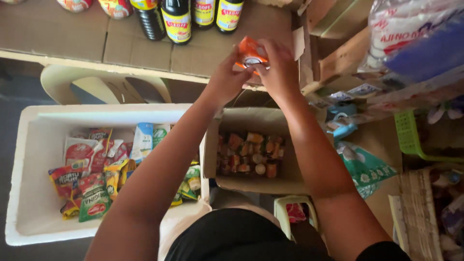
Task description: The recorder stocks and organizes various food packets, cans, and sauce bottles on the shelves of a grocery store.
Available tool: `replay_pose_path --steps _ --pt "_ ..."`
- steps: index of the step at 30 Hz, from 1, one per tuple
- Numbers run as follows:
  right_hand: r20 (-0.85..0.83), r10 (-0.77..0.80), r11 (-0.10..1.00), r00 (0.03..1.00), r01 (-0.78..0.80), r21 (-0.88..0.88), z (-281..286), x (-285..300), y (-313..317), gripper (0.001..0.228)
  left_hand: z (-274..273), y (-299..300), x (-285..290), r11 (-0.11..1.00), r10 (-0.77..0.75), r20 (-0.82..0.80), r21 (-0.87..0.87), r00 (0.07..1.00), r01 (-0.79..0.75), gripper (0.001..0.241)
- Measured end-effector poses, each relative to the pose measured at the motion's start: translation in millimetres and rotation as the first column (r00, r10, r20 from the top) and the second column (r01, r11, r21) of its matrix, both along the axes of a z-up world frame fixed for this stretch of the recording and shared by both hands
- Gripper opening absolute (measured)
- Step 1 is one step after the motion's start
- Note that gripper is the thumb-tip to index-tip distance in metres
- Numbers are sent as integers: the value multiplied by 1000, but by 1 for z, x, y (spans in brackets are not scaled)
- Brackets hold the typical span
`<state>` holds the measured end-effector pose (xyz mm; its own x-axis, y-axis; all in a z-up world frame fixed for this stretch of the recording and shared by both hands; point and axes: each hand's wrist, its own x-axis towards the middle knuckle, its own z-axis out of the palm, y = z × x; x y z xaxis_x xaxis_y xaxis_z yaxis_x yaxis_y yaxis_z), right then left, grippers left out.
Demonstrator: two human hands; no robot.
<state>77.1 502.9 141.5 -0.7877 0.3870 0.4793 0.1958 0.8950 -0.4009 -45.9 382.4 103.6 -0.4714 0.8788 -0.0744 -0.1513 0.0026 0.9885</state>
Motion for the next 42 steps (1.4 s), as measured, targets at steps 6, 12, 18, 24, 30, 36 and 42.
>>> replay_pose_path --steps 6,12,18,24,30,36,42 --pt "96 -232 953 968 207 220 -18 -30 54 52 -102 65 -37 978 174 -726 50 665 -201 55" --pt "11 -411 804 911 357 476 -80 -70 162 25 -87 59 -29 951 252 -649 28 718 -308 53" --pt "-137 -280 840 950 312 444 -93 -78 187 36 -62 32 -34 977 202 -532 48 822 -209 56" --pt "-139 -435 768 890 447 459 -81 -77 169 25 -81 33 -33 962 266 -519 196 812 -189 50" --pt "-196 -401 771 895 445 455 -109 -81 157 48 -71 32 -25 970 242 -420 142 875 -200 47" --pt "-307 -280 952 910 304 34 -160 -59 191 70 -72 75 -29 943 293 -423 275 858 -187 58" --pt "-372 -332 764 867 16 -645 -139 -52 168 86 -152 206 -56 971 219 -311 164 925 -174 73"
